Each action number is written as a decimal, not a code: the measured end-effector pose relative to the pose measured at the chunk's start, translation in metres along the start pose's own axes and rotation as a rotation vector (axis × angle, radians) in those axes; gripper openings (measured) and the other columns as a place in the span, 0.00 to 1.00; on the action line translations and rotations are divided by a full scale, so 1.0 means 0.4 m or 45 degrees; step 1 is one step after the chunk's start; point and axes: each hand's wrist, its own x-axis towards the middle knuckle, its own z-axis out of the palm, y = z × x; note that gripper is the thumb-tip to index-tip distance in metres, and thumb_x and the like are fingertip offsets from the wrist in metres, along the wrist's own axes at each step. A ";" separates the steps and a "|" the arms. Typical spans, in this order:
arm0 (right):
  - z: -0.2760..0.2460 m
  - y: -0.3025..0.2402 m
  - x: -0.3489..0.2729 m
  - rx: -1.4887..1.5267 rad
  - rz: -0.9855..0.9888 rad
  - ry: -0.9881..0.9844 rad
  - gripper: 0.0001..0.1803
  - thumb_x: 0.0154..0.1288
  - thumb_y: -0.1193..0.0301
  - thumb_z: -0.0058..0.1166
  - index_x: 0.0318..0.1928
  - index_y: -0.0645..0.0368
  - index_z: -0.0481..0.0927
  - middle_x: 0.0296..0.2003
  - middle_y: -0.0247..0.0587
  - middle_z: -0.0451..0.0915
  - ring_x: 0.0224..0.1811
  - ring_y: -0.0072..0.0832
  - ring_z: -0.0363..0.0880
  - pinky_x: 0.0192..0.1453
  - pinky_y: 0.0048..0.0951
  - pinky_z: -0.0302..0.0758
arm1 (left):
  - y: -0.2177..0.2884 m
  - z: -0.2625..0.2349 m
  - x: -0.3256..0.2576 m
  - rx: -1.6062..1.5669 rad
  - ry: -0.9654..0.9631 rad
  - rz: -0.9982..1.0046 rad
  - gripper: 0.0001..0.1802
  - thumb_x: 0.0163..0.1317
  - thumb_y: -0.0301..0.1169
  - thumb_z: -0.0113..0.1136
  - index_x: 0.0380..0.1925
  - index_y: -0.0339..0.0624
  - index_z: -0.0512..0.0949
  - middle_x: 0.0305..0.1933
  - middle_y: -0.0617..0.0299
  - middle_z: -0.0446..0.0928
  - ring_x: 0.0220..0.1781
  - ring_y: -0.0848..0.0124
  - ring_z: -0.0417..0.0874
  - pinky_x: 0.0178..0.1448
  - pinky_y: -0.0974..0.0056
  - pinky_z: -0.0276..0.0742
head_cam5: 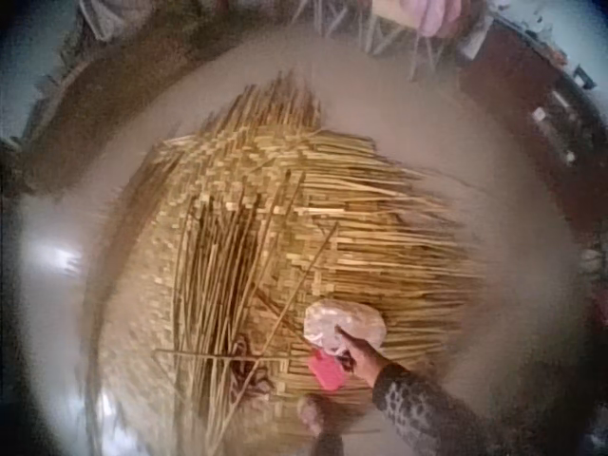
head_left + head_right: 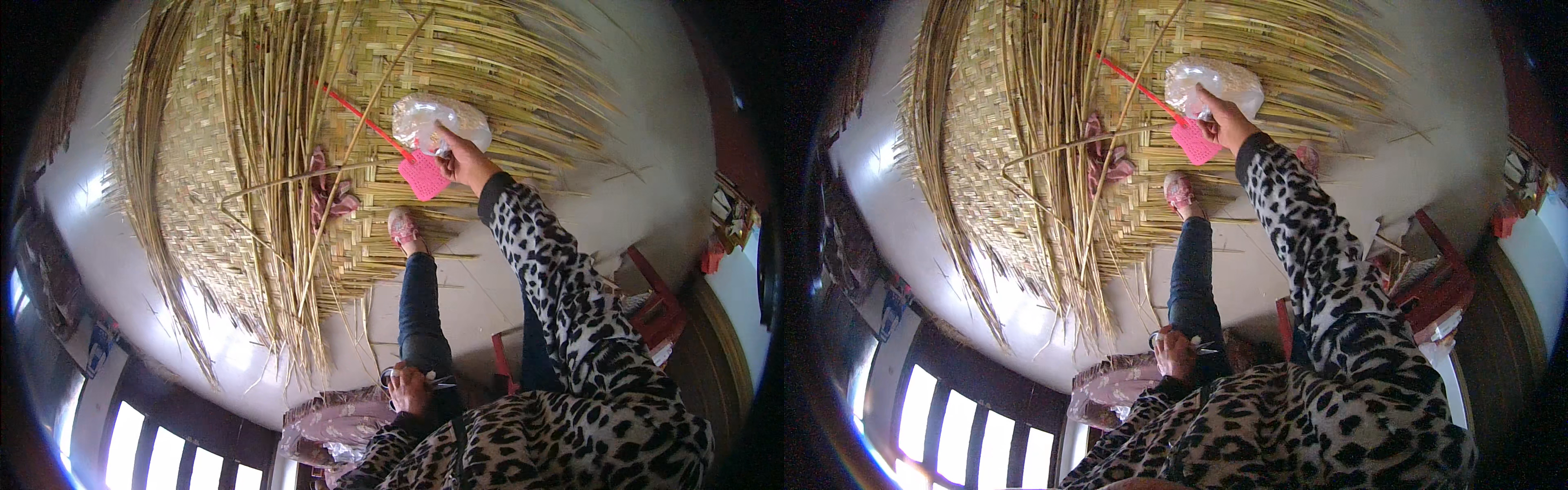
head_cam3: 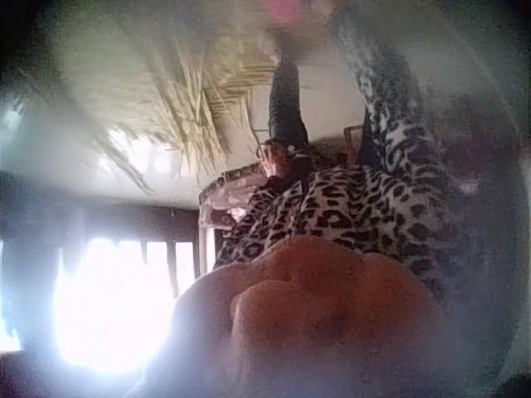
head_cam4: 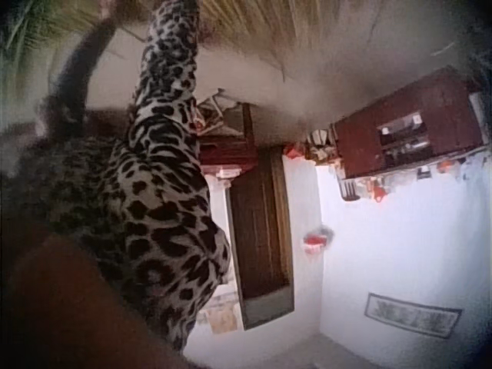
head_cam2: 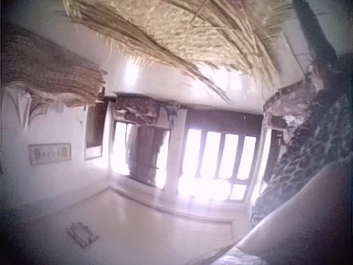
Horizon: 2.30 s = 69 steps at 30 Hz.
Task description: The person wraps white tape around a small cylindrical object, cuts the tape with scissors, and folds the end. The person then walks to a table and picks up a plastic bag before returning to the floor.
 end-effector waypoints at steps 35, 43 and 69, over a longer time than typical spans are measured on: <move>-0.996 -0.307 -1.681 0.732 -0.681 0.164 0.09 0.74 0.61 0.51 0.42 0.52 0.73 0.37 0.31 0.77 0.35 0.21 0.76 0.38 0.24 0.73 | 0.599 -0.442 0.051 0.564 -0.351 -0.036 0.21 0.65 0.43 0.50 0.36 0.37 0.84 0.30 0.44 0.81 0.38 0.45 0.82 0.43 0.45 0.77; -1.329 -0.560 -1.926 0.742 -1.019 0.589 0.07 0.72 0.66 0.51 0.38 0.56 0.73 0.32 0.33 0.77 0.29 0.21 0.75 0.34 0.26 0.73 | 1.176 -0.450 0.331 0.533 -0.220 0.190 0.19 0.64 0.42 0.51 0.35 0.37 0.83 0.28 0.45 0.80 0.37 0.47 0.82 0.41 0.45 0.77; -1.929 -2.118 -2.232 0.634 -1.786 0.636 0.10 0.72 0.62 0.52 0.38 0.55 0.75 0.31 0.29 0.76 0.31 0.17 0.75 0.37 0.22 0.74 | 2.126 -1.054 1.013 0.189 0.156 -0.180 0.14 0.61 0.38 0.54 0.32 0.37 0.80 0.24 0.48 0.79 0.32 0.53 0.82 0.35 0.47 0.76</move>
